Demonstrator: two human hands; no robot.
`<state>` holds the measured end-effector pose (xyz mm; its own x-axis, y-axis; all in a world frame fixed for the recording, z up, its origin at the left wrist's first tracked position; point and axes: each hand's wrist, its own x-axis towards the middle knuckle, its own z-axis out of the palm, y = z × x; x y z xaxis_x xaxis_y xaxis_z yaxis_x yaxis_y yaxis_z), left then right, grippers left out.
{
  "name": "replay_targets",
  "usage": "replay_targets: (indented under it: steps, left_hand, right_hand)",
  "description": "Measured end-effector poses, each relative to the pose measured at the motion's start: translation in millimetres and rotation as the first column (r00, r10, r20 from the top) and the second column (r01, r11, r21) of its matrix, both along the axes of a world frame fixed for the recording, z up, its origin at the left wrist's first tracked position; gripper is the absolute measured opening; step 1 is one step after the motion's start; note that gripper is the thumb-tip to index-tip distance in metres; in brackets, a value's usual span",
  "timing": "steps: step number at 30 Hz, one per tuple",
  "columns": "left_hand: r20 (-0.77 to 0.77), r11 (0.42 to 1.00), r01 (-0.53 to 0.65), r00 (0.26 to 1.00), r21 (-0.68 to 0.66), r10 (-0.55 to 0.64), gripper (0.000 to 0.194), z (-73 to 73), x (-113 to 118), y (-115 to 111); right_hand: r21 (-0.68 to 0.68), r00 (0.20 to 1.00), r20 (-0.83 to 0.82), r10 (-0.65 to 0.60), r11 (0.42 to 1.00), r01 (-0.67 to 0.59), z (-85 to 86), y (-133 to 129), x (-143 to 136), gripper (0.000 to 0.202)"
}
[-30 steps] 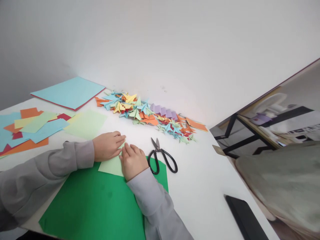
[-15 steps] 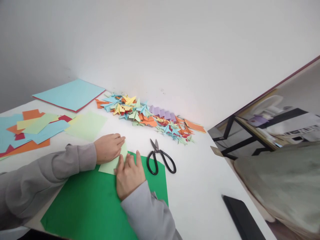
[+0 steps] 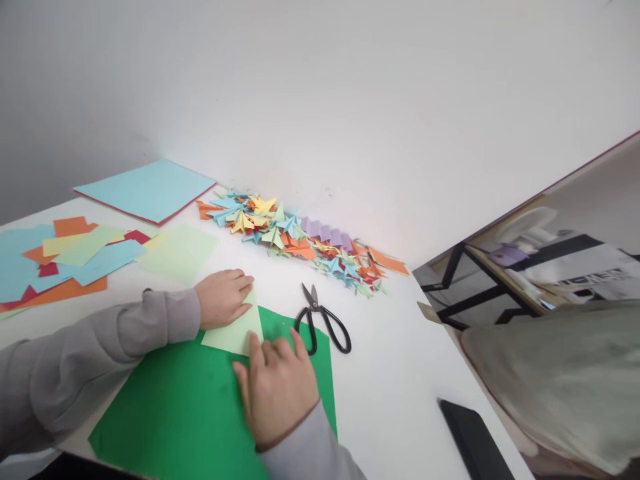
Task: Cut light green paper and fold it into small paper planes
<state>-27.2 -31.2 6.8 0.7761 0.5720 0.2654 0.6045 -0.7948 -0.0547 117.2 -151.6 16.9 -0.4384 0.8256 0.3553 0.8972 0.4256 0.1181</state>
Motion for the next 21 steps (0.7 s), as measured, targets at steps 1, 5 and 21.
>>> replay_targets:
  steps: [1, 5, 21]
  left_hand:
    - [0.002, 1.0, -0.004, 1.0, 0.002, 0.004, 0.035, 0.3, 0, 0]
    - [-0.021, 1.0, -0.004, 1.0, -0.005, 0.004, 0.029, 0.5, -1, 0]
    - [-0.053, 1.0, 0.022, 0.998, -0.006, -0.023, 0.021, -1.2, -4, 3]
  right_hand:
    - [-0.029, 1.0, -0.017, -0.003, 1.0, 0.003, 4.9, 8, 2, 0.032]
    - [-0.055, 0.997, -0.076, 0.02, 0.998, -0.025, 7.8, 53, 4, 0.03]
    - [0.02, 0.993, -0.048, 0.107, 0.994, -0.106, -11.3, 85, -3, 0.044]
